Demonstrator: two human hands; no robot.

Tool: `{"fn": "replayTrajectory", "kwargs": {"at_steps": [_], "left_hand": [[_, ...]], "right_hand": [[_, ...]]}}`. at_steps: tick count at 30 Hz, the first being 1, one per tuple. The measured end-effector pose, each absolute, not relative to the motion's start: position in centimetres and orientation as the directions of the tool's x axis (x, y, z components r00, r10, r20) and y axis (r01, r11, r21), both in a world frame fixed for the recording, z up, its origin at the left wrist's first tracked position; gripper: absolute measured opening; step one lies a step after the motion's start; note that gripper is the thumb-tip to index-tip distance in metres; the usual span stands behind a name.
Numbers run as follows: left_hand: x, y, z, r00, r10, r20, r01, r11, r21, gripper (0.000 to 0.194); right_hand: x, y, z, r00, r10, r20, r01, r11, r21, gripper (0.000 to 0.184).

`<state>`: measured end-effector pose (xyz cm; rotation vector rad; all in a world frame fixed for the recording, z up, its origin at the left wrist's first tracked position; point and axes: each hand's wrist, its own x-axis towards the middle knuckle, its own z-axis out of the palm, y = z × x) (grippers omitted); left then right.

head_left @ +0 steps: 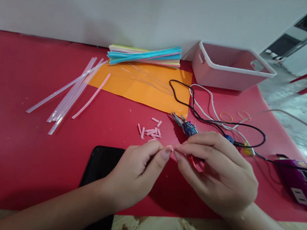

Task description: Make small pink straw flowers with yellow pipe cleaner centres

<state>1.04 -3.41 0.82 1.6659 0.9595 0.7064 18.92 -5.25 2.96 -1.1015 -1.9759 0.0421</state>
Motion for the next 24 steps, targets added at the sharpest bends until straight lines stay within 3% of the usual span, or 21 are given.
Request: {"fn": "replayTrajectory", "kwargs": {"at_steps": [11, 24], "left_hand": [[0.87, -3.41, 0.76, 0.518, 0.832, 0.199, 0.292, -0.391, 0.873, 0.031], [0.73, -3.50, 0.71, 0.506, 0.821, 0.265, 0.338, -0.471, 0.815, 0.026]], "right_hand": [[18.39, -5.43, 3.04, -0.224, 0.675, 0.702, 0.671, 0.630, -0.391, 0.010], [18.64, -5.60, 3.05, -0.290, 0.637, 0.715, 0.653, 0.677, -0.339, 0.014]]}}
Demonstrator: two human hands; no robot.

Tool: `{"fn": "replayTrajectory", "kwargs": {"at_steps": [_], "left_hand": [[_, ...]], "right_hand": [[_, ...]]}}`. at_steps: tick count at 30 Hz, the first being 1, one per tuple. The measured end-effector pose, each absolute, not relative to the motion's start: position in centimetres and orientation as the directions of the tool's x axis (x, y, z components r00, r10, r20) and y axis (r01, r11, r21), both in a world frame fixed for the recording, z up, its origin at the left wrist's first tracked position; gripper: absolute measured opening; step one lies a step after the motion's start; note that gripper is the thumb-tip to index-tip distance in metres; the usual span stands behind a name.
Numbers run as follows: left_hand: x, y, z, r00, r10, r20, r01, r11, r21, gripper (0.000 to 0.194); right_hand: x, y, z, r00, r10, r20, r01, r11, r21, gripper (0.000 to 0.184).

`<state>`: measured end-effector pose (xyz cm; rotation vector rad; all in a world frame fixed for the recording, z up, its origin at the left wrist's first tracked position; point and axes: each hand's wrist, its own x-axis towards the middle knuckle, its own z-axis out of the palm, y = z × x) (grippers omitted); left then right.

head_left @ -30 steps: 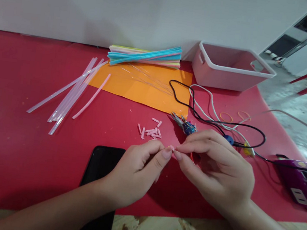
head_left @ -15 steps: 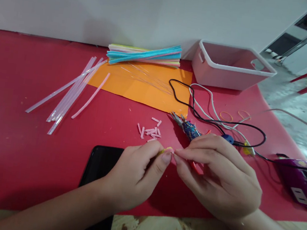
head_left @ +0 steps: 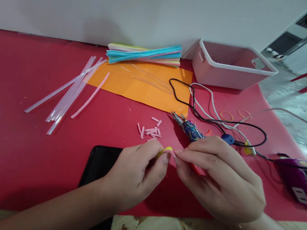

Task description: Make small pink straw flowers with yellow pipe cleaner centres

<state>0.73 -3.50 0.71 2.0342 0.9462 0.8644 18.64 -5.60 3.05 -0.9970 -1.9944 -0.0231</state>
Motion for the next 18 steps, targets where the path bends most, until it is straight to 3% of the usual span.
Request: {"fn": "replayTrajectory", "kwargs": {"at_steps": [18], "left_hand": [[0.77, -3.54, 0.77, 0.527, 0.805, 0.274, 0.388, -0.514, 0.765, 0.022]], "right_hand": [[18.32, -5.57, 3.49, -0.284, 0.589, 0.756, 0.693, 0.671, -0.263, 0.019]]}}
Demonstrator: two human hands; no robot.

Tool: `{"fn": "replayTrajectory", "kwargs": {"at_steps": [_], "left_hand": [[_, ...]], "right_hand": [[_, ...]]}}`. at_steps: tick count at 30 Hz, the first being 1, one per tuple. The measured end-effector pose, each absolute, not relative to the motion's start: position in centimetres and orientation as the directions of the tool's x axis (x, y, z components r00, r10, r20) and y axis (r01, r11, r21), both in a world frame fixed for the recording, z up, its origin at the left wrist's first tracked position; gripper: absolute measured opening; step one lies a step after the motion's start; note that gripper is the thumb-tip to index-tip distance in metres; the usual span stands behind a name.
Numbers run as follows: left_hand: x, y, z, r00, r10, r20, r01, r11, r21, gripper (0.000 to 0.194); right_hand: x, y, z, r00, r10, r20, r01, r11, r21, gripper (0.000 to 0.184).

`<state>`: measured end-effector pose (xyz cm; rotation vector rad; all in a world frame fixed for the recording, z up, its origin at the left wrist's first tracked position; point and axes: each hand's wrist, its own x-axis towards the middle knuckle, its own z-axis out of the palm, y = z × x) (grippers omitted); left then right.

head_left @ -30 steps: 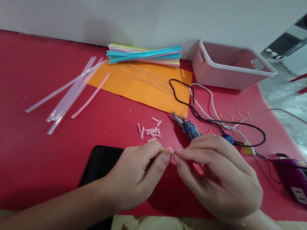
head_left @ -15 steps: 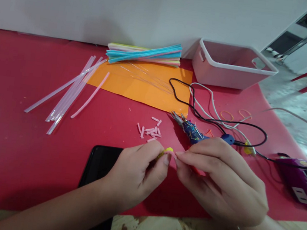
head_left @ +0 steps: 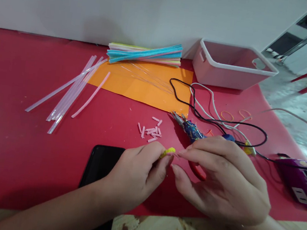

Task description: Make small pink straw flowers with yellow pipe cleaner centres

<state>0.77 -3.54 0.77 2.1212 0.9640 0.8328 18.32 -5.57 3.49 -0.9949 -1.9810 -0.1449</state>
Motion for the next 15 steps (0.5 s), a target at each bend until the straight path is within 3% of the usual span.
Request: {"fn": "replayTrajectory", "kwargs": {"at_steps": [15], "left_hand": [[0.85, -3.64, 0.74, 0.546, 0.806, 0.231, 0.378, -0.482, 0.790, 0.023]], "right_hand": [[19.07, -5.36, 3.24, -0.365, 0.572, 0.734, 0.691, 0.695, -0.197, 0.018]]}}
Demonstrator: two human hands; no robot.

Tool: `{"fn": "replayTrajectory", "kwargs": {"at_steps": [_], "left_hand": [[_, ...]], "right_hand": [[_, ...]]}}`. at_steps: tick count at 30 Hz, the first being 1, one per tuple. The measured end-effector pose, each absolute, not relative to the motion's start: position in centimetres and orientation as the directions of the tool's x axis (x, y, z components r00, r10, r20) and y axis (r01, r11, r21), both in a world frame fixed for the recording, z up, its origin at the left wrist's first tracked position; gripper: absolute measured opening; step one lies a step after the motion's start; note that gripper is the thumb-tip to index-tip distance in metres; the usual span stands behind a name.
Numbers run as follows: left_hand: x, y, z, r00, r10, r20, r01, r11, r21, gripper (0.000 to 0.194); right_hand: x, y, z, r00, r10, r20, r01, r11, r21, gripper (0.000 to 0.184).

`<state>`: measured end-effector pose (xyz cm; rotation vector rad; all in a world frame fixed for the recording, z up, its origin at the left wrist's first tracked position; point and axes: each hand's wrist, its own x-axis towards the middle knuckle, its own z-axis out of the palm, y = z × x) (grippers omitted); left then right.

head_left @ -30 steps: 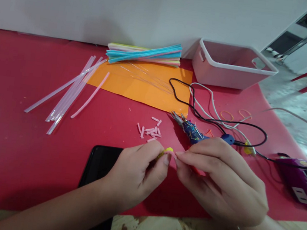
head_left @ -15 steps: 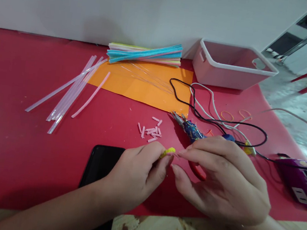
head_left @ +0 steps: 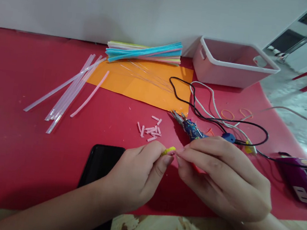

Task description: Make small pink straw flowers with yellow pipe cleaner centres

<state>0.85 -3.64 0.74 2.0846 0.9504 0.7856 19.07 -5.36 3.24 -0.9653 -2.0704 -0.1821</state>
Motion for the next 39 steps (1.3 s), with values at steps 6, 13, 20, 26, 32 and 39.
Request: {"fn": "replayTrajectory", "kwargs": {"at_steps": [6, 13, 20, 26, 32, 39], "left_hand": [[0.79, -3.72, 0.78, 0.548, 0.807, 0.220, 0.372, -0.471, 0.800, 0.024], [0.72, -3.60, 0.91, 0.561, 0.784, 0.265, 0.333, -0.507, 0.795, 0.022], [0.83, -3.61, 0.98, 0.538, 0.783, 0.312, 0.377, -0.555, 0.742, 0.025], [0.70, -3.57, 0.88, 0.541, 0.770, 0.339, 0.359, -0.576, 0.735, 0.023], [0.65, -3.68, 1.17, 0.562, 0.789, 0.250, 0.283, -0.467, 0.838, 0.025], [0.65, -3.83, 1.12, 0.507, 0.857, 0.091, 0.173, -0.205, 0.963, 0.035]], "right_hand": [[19.19, -5.63, 3.18, -0.383, 0.586, 0.714, 0.708, 0.683, -0.182, 0.014], [19.27, -5.73, 2.91, -0.392, 0.590, 0.705, 0.697, 0.692, -0.191, 0.017], [18.93, -5.69, 3.44, -0.367, 0.594, 0.716, 0.688, 0.691, -0.220, 0.016], [18.35, -5.37, 3.90, -0.330, 0.573, 0.750, 0.716, 0.670, -0.196, 0.008], [18.42, -5.34, 3.56, -0.315, 0.572, 0.757, 0.712, 0.670, -0.209, 0.013], [18.56, -5.46, 3.63, -0.322, 0.583, 0.746, 0.709, 0.670, -0.218, 0.015]]}}
